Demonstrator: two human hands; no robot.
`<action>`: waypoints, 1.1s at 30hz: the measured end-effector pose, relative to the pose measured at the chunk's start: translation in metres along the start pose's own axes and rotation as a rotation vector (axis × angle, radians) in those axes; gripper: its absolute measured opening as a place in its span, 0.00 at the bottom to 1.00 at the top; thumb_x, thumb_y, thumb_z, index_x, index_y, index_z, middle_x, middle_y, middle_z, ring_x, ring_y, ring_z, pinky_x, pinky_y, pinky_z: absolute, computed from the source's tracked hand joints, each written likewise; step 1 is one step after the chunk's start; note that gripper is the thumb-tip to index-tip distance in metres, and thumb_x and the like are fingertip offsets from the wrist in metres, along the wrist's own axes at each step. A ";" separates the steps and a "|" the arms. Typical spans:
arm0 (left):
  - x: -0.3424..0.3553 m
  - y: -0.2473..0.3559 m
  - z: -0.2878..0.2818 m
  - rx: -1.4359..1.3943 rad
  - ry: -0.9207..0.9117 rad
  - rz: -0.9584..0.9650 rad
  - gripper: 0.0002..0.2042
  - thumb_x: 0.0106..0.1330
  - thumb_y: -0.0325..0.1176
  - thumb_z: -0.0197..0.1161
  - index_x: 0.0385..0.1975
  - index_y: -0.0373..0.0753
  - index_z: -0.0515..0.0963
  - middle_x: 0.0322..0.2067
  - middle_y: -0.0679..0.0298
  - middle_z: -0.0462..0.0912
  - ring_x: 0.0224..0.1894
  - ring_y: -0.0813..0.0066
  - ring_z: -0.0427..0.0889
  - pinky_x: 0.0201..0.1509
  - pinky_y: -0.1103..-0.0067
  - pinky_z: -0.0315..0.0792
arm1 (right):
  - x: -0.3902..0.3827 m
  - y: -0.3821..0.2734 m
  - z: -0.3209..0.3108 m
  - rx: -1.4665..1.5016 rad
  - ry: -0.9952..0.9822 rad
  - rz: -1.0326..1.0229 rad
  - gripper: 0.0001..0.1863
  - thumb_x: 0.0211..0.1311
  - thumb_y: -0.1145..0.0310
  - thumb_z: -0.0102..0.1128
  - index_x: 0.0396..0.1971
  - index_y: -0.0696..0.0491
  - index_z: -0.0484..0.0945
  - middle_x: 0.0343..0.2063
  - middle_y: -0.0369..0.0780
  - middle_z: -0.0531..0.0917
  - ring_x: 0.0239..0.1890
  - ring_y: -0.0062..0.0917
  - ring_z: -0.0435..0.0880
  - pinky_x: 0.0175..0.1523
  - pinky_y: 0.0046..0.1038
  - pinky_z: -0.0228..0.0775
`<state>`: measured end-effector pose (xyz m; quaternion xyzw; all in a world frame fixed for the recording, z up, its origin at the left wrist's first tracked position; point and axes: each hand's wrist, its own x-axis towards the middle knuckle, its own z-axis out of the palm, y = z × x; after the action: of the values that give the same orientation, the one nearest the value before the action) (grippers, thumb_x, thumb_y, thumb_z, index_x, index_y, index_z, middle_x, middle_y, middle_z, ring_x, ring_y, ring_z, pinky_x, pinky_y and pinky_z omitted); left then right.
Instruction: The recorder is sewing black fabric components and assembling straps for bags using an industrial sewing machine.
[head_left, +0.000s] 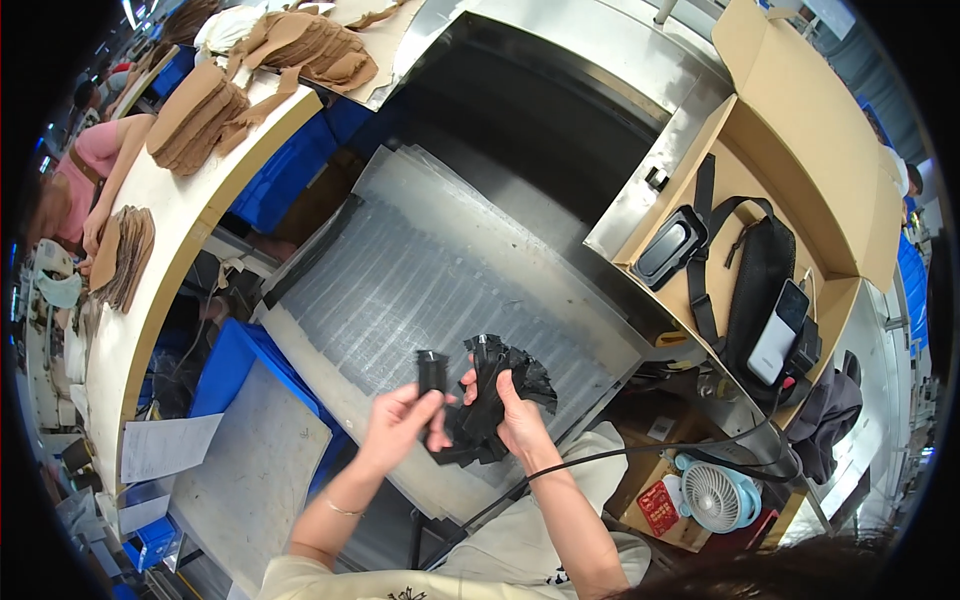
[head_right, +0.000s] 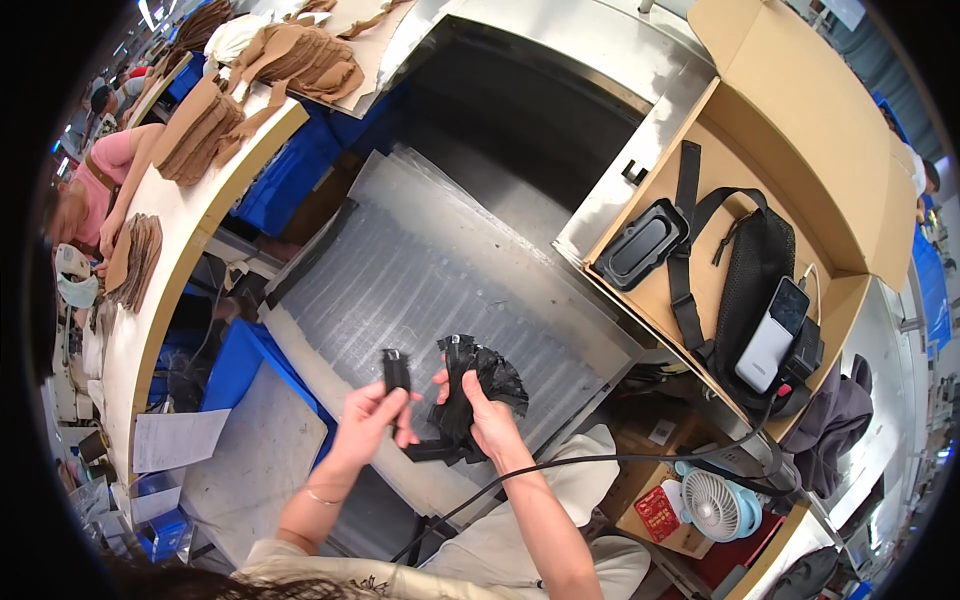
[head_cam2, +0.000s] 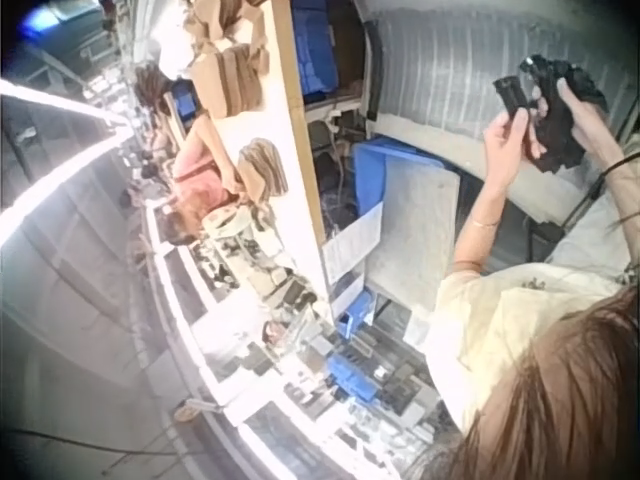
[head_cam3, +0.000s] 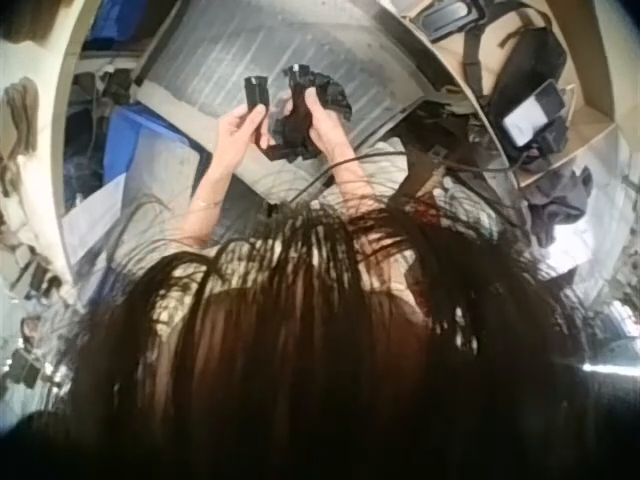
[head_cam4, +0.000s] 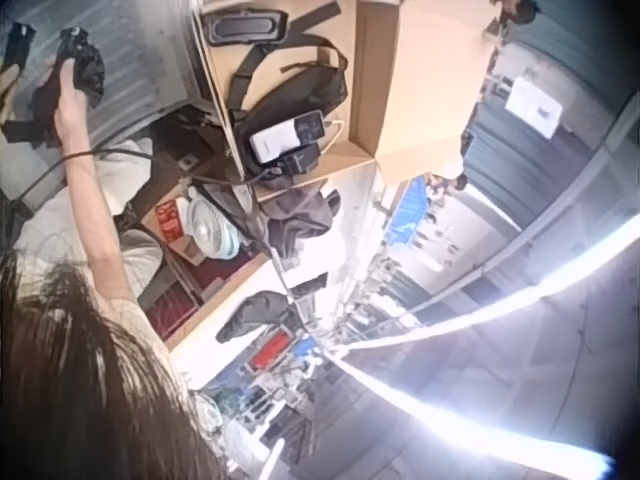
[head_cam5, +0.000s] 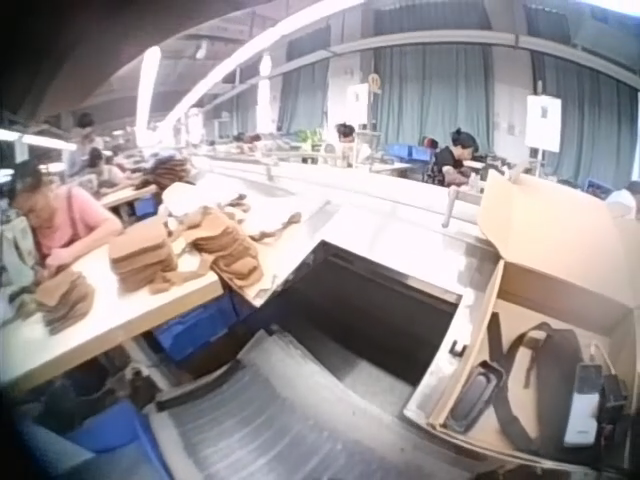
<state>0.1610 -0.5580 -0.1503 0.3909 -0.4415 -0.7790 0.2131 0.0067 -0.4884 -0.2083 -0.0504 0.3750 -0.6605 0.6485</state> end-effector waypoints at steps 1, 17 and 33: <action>0.000 0.001 0.015 -0.040 -0.024 0.011 0.10 0.68 0.30 0.51 0.35 0.29 0.75 0.17 0.66 0.73 0.16 0.82 0.73 0.24 0.81 0.73 | 0.000 0.010 -0.009 0.054 -0.034 -0.025 0.24 0.61 0.54 0.54 0.50 0.56 0.68 0.28 0.36 0.78 0.28 0.22 0.76 0.39 0.24 0.71; -0.016 -0.064 -0.054 0.817 -0.454 -0.159 0.13 0.62 0.36 0.59 0.40 0.33 0.78 0.31 0.62 0.82 0.37 0.77 0.78 0.45 0.77 0.70 | -0.023 -0.022 0.019 0.070 0.018 0.031 0.12 0.63 0.64 0.51 0.35 0.58 0.73 0.32 0.43 0.79 0.40 0.36 0.81 0.51 0.41 0.71; 0.241 -0.016 -0.258 1.645 0.897 0.149 0.19 0.61 0.34 0.56 0.52 0.38 0.66 0.55 0.55 0.68 0.58 0.56 0.66 0.55 0.67 0.65 | -0.029 -0.011 -0.021 0.068 0.121 0.116 0.13 0.60 0.66 0.57 0.39 0.60 0.73 0.24 0.37 0.76 0.28 0.24 0.76 0.42 0.30 0.72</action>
<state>0.2218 -0.8471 -0.3437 0.6531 -0.7539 0.0166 0.0695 -0.0095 -0.4548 -0.2042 0.0332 0.3931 -0.6361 0.6632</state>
